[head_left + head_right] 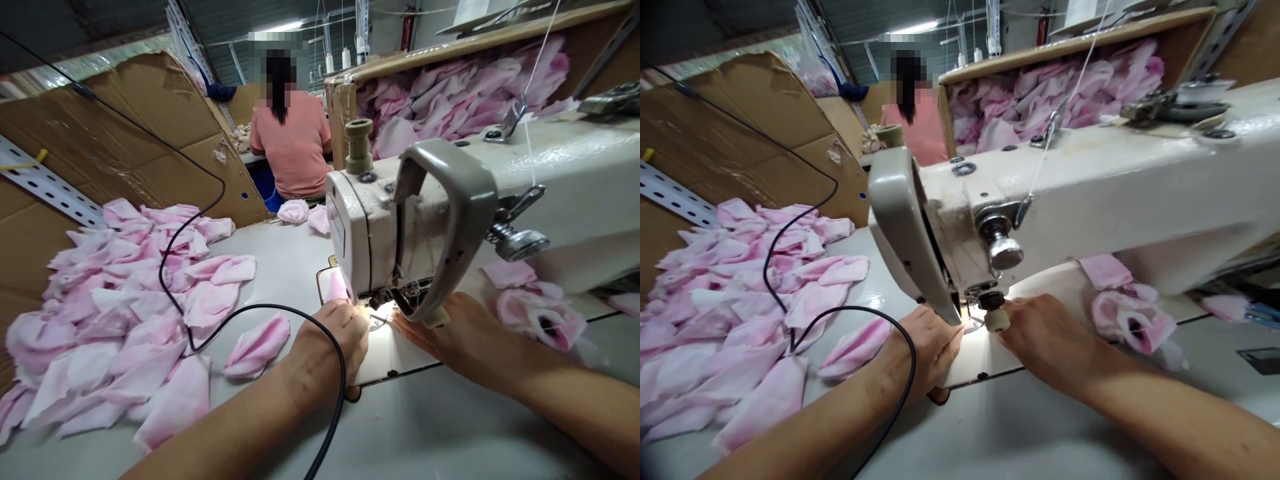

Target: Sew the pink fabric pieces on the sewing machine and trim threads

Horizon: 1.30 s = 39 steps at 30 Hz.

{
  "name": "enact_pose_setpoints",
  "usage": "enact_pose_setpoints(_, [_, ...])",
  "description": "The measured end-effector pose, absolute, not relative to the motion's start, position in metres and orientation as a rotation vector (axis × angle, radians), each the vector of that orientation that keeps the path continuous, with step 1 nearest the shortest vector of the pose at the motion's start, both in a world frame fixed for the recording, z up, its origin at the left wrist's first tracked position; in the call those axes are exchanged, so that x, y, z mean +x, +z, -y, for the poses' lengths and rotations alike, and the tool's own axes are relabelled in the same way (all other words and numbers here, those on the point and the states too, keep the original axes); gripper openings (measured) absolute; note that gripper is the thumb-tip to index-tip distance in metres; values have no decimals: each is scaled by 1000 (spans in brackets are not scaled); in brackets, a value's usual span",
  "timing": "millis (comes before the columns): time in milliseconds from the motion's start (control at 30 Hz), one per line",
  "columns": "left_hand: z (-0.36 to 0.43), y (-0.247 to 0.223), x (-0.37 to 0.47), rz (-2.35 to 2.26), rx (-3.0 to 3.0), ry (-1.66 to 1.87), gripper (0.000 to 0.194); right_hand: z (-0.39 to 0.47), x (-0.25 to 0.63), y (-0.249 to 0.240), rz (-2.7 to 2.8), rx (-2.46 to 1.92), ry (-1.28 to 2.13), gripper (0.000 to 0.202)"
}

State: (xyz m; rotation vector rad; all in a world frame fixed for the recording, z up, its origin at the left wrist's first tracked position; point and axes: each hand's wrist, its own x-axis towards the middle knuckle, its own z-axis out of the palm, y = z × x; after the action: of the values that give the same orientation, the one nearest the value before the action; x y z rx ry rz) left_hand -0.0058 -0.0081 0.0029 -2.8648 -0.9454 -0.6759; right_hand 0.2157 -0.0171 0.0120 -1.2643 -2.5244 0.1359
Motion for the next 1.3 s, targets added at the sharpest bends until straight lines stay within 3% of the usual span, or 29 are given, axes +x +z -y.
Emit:
enact_pose_setpoints(433, [11, 19, -9, 1233, -2974, -626, 21, 8, 223, 11, 2498, -1109, 165, 27])
enact_pose_setpoints(600, [13, 21, -11, 1054, -3000, -479, 23, 14, 210, 8, 2559, -1031, 115, 33])
enact_pose_setpoints(733, [9, 21, -14, 869, -2899, -452, 15, 21, 207, 7, 2630, -991, 9, 26])
enact_pose_setpoints(967, [2, 15, -21, 819, -3014, -510, 6, 22, 212, 13, 2531, -1049, 129, 30])
enact_pose_setpoints(1300, [5, 10, -25, 883, -3152, -476, 37, 21, 212, 18, 2415, -1065, 251, 37])
